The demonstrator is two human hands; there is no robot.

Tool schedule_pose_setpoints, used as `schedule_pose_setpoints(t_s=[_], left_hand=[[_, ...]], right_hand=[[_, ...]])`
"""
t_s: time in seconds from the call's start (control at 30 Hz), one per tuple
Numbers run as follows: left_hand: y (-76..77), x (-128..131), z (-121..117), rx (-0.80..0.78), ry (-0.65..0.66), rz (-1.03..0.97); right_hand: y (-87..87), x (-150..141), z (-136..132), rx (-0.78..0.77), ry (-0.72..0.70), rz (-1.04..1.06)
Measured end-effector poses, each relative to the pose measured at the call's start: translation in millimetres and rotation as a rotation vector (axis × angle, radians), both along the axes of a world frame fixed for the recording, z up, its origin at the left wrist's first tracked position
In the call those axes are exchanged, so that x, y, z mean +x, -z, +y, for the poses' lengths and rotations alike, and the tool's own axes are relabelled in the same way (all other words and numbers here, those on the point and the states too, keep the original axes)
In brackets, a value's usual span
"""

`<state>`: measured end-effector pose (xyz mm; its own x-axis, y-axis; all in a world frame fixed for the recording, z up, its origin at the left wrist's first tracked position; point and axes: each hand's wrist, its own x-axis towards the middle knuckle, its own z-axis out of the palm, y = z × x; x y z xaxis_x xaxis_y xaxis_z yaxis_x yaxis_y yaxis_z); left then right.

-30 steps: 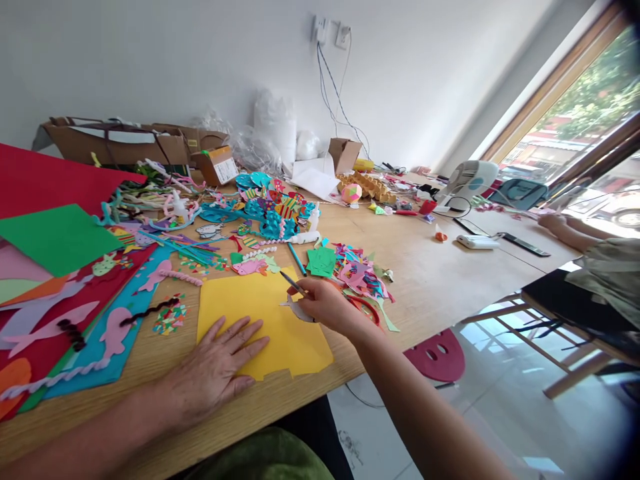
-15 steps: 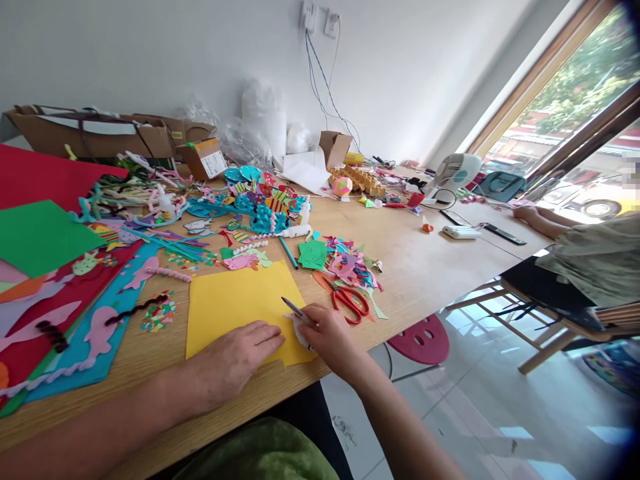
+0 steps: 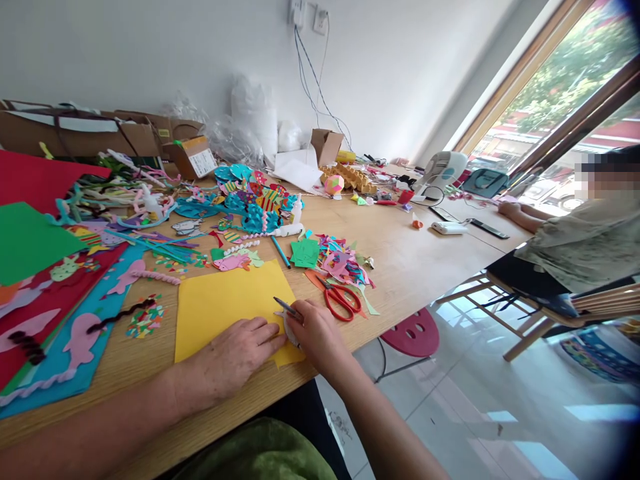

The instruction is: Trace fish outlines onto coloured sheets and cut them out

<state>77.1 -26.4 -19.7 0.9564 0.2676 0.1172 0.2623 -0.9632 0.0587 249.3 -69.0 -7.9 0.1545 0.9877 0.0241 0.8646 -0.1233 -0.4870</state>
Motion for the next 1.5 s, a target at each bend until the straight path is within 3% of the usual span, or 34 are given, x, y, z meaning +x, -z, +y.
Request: schedule_pose_setpoints(t_s=[0.1, 0.3, 0.47, 0.6, 0.73, 0.83, 0.97, 1.13, 1.3, 1.5], left_hand=[[-1.1, 3, -2, 0.001, -0.014, 0.007], [-7.3, -10, 2, -0.094, -0.013, -0.011], [-14.5, -51, 21, -0.217, -0.268, -0.078], [-2.6, -90, 20, -0.236, -0.380, -0.088], [20.0, -113, -1, -0.186, -0.522, -0.091], [28.6, -115, -17, -0.177, -0.542, -0.111], [19.1, -112, -28, -0.164, -0.507, -0.137], [2.3, -115, -32, -0.150, -0.411, -0.196], [5.5, -119, -36, -0.116, -0.289, -0.139], [8.7, -120, -36, -0.014, -0.231, -0.061]], right_hand=[[1.0, 2, 1, 0.007, -0.011, 0.004], [-2.7, 12, -4, 0.033, -0.057, 0.204], [-18.4, 10, -9, -0.010, -0.014, 0.544], [-22.7, -6, -9, -0.015, 0.016, 0.734], [-18.6, -27, -9, 0.066, -0.127, 0.651], [-16.7, -43, -11, 0.078, -0.273, 0.550], [-13.1, -62, -13, 0.049, -0.312, 0.421], [-2.7, -77, -13, 0.056, -0.239, 0.367], [0.6, -84, -17, -0.050, -0.223, 0.200], [-17.1, -69, -24, -0.149, -0.282, 0.050]])
